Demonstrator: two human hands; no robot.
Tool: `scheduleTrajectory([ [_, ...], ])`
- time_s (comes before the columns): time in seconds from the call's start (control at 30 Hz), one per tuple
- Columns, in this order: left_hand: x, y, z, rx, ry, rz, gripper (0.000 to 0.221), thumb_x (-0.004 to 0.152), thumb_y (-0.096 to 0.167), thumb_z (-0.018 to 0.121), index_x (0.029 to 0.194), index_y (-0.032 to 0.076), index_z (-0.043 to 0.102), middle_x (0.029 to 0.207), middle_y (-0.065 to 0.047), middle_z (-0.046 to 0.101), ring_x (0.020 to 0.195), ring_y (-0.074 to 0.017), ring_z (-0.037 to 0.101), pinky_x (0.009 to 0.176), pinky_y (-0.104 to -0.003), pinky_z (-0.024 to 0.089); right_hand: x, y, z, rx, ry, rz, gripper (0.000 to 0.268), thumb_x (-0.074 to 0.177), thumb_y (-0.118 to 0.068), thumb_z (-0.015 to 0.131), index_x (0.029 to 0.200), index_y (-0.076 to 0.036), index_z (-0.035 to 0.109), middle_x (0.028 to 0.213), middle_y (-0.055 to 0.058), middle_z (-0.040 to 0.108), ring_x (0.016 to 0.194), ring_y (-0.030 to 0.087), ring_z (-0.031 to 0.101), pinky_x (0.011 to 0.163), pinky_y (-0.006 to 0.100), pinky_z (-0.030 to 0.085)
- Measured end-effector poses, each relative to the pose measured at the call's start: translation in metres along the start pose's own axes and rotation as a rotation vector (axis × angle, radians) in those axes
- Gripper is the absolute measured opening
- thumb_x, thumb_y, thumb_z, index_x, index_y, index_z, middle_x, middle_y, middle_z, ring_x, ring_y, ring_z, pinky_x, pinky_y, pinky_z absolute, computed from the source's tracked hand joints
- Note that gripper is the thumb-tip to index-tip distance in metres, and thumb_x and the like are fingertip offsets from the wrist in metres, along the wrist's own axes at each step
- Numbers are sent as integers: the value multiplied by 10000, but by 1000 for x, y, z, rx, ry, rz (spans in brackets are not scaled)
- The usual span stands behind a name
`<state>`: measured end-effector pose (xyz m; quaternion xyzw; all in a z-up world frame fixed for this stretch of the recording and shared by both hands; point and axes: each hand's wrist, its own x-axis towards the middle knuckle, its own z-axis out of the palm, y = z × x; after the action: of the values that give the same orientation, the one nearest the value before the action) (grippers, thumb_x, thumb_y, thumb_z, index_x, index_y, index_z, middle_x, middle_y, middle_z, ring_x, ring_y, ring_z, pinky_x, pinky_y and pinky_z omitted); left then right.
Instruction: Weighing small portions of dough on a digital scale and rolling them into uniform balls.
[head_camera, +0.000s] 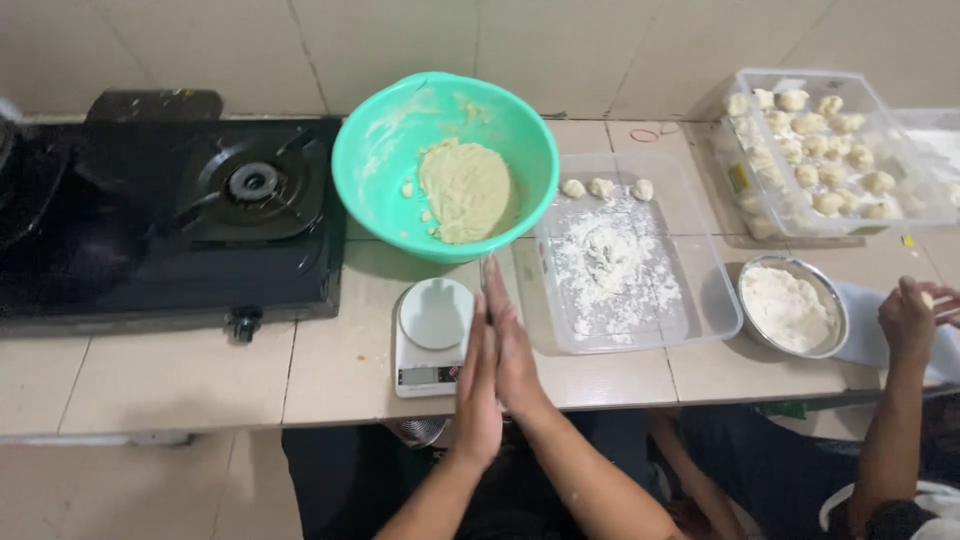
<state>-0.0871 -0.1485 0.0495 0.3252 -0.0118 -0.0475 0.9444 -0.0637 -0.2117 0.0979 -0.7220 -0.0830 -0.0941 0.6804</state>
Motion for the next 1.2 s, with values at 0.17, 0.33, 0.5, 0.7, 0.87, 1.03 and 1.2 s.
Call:
scheduleTrajectory([
  [0.17, 13, 37, 19, -106, -64, -1, 661, 1058, 463, 319, 1611, 107, 252, 1701, -90, 231, 1577, -230, 168, 1266, -405, 86, -47, 10, 7, -305, -135, -307, 751, 1095, -573, 170, 1578, 1, 188, 1663, 236, 204, 1560, 379, 212, 1275, 493, 193],
  [0.33, 23, 75, 55, -110, -220, 49, 694, 1050, 520, 299, 1608, 107, 287, 1671, -217, 288, 1571, -284, 244, 1263, -436, 114, -53, -8, -7, -285, -331, -515, 554, 1167, -347, 281, 1594, 3, 246, 1611, 314, 323, 1518, 474, 352, 1258, 609, 287],
  [0.5, 16, 86, 107, -337, 184, -588, 758, 958, 549, 376, 1481, 13, 493, 1528, -180, 538, 1369, -322, 506, 1121, -458, 375, -10, 7, -59, -704, -232, -388, 736, 1088, -568, 101, 1277, -98, 634, 1473, 156, 574, 1458, 387, 433, 1201, 713, 153],
  [0.7, 24, 48, 97, -239, -148, -703, 653, 957, 442, 518, 1471, 43, 466, 1263, -158, 574, 1201, -236, 532, 1135, -350, 369, -1, -4, -111, -625, 235, -525, 298, 1094, -172, 427, 1106, 5, 667, 1136, 169, 729, 1044, 334, 700, 902, 418, 555],
  [0.87, 41, 30, 109, -259, 62, -603, 392, 1009, 237, 503, 1325, 12, 564, 1295, -166, 626, 1151, -247, 586, 961, -316, 469, -25, -20, -97, -588, 269, -321, 447, 1076, -332, 372, 1398, -55, 512, 1441, 198, 567, 1420, 402, 472, 1145, 531, 397],
  [1.03, 37, 24, 126, -37, -222, -567, 541, 1016, 396, 408, 1433, 53, 388, 1442, -135, 419, 1283, -220, 401, 996, -307, 350, -11, -35, -89, -304, 216, 53, 606, 1051, -333, 395, 1583, -70, 273, 1685, 212, 252, 1569, 360, 221, 1256, 508, 214],
  [1.2, 46, 25, 110, 760, -649, -550, 871, 1013, 636, 407, 1614, 20, 271, 1693, -223, 144, 1561, -353, 114, 1272, -500, 98, 26, -48, -126, 70, 438, 295, 457, 1067, -273, 423, 1383, 17, 581, 1185, 256, 744, 1093, 347, 749, 970, 452, 563],
])
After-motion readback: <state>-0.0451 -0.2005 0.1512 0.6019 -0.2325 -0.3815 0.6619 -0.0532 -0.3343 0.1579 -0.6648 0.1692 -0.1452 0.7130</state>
